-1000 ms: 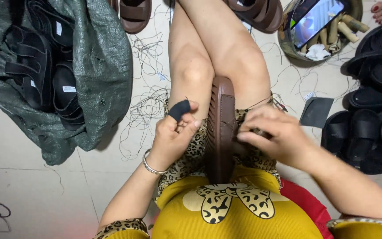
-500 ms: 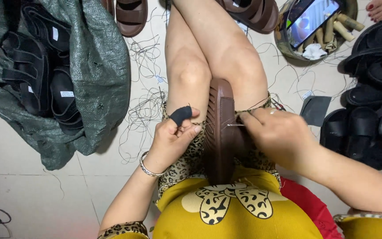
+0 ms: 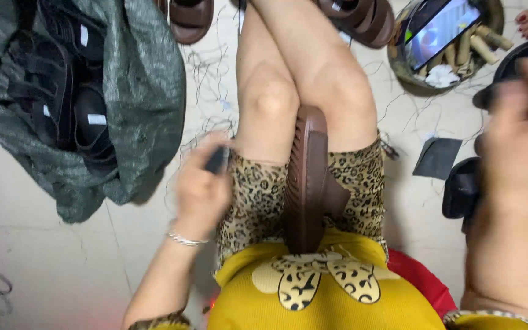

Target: Hand-sewing a sandal strap to the sole using a needle and thread.

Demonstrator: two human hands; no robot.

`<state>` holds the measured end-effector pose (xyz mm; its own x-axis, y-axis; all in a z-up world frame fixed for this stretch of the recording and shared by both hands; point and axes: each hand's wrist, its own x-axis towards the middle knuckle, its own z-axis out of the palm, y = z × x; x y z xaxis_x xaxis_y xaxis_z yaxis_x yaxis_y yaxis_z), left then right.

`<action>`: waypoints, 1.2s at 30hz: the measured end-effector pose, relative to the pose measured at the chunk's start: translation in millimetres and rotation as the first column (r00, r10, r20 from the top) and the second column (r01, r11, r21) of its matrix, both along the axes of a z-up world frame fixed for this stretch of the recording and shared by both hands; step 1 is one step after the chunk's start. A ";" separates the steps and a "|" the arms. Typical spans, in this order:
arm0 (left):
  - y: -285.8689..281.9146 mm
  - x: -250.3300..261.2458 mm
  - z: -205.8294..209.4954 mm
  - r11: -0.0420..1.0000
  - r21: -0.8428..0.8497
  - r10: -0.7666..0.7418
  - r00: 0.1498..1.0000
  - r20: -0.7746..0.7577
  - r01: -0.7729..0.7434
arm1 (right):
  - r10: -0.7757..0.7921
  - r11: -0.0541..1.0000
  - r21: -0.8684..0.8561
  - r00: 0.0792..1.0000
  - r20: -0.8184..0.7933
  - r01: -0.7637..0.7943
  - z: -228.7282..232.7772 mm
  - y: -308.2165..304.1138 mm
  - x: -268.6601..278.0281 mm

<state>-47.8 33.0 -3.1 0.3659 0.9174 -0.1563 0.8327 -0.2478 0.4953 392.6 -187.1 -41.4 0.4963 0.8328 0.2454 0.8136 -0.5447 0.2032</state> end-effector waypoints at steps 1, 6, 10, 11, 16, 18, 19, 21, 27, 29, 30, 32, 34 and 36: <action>-15.8 12.5 -2.1 0.965 -0.215 -0.100 0.970 0.222 0.149 | 0.178 0.983 0.120 0.891 -0.418 -0.140 11.1 22.3 -40.2; -30.5 42.2 -0.9 0.610 -0.698 -0.530 0.848 -0.006 0.376 | 0.313 0.905 0.194 0.283 -0.907 -0.378 38.9 69.8 -132.0; -25.3 49.1 12.6 0.663 -0.421 -0.256 0.716 0.650 0.619 | 0.193 0.826 0.021 0.248 -0.950 -0.563 56.5 68.9 -128.7; -23.8 51.3 8.0 0.817 -0.136 -0.398 0.719 0.570 0.560 | 0.243 0.836 0.098 0.204 -0.948 -0.540 61.2 69.6 -128.3; -37.0 46.5 -8.6 0.835 -0.113 -0.534 0.842 0.074 0.539 | 0.352 0.899 0.417 -0.346 -0.870 -0.132 57.0 92.8 -147.7; -44.8 40.7 -5.8 0.835 -0.148 -0.511 0.847 0.144 0.529 | 0.259 0.957 0.289 -0.554 -0.791 0.035 48.6 93.5 -160.8; -45.7 39.3 -7.8 0.788 -0.225 -0.482 0.802 0.352 0.573 | 0.345 0.938 0.243 -0.617 -0.707 0.246 41.3 97.3 -163.8; -49.0 34.9 -11.4 0.726 -0.277 -0.422 0.726 0.543 0.630 | 0.450 0.878 0.175 -0.646 -0.616 0.445 30.9 98.2 -162.4; -25.3 -10.8 -30.8 0.272 -0.634 0.122 0.627 0.769 0.724 | 0.022 0.990 -0.023 -0.310 -0.951 0.140 34.0 83.7 -87.0; 7.8 -38.4 -21.7 0.080 -0.897 0.849 0.441 0.290 0.435 | 0.099 0.985 0.133 0.281 -0.955 0.106 41.8 78.5 -62.0; 10.4 -36.4 -19.3 0.084 -0.899 0.854 0.434 0.288 0.430 | 0.101 0.987 0.132 0.275 -0.956 0.097 39.9 68.9 -63.8; 19.6 -32.0 -12.7 0.979 -0.178 0.160 0.912 0.378 -0.098 | 0.300 0.929 0.129 0.505 -0.809 -0.346 37.5 47.9 -68.8; 12.2 14.7 9.5 0.966 -0.247 0.070 0.833 0.549 0.082 | 0.291 0.888 0.064 0.447 -0.846 -0.456 37.8 53.4 -102.4; 2.4 42.1 14.0 0.928 -0.267 0.005 0.706 0.708 0.261 | 0.282 0.823 0.012 0.390 -0.876 -0.569 40.2 58.6 -123.4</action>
<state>-5.6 35.4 10.9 0.6006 0.7947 -0.0880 0.1969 -0.0403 0.9796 269.3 -128.5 -1.2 -0.1022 0.9463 -0.3067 0.7741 -0.1180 -0.6219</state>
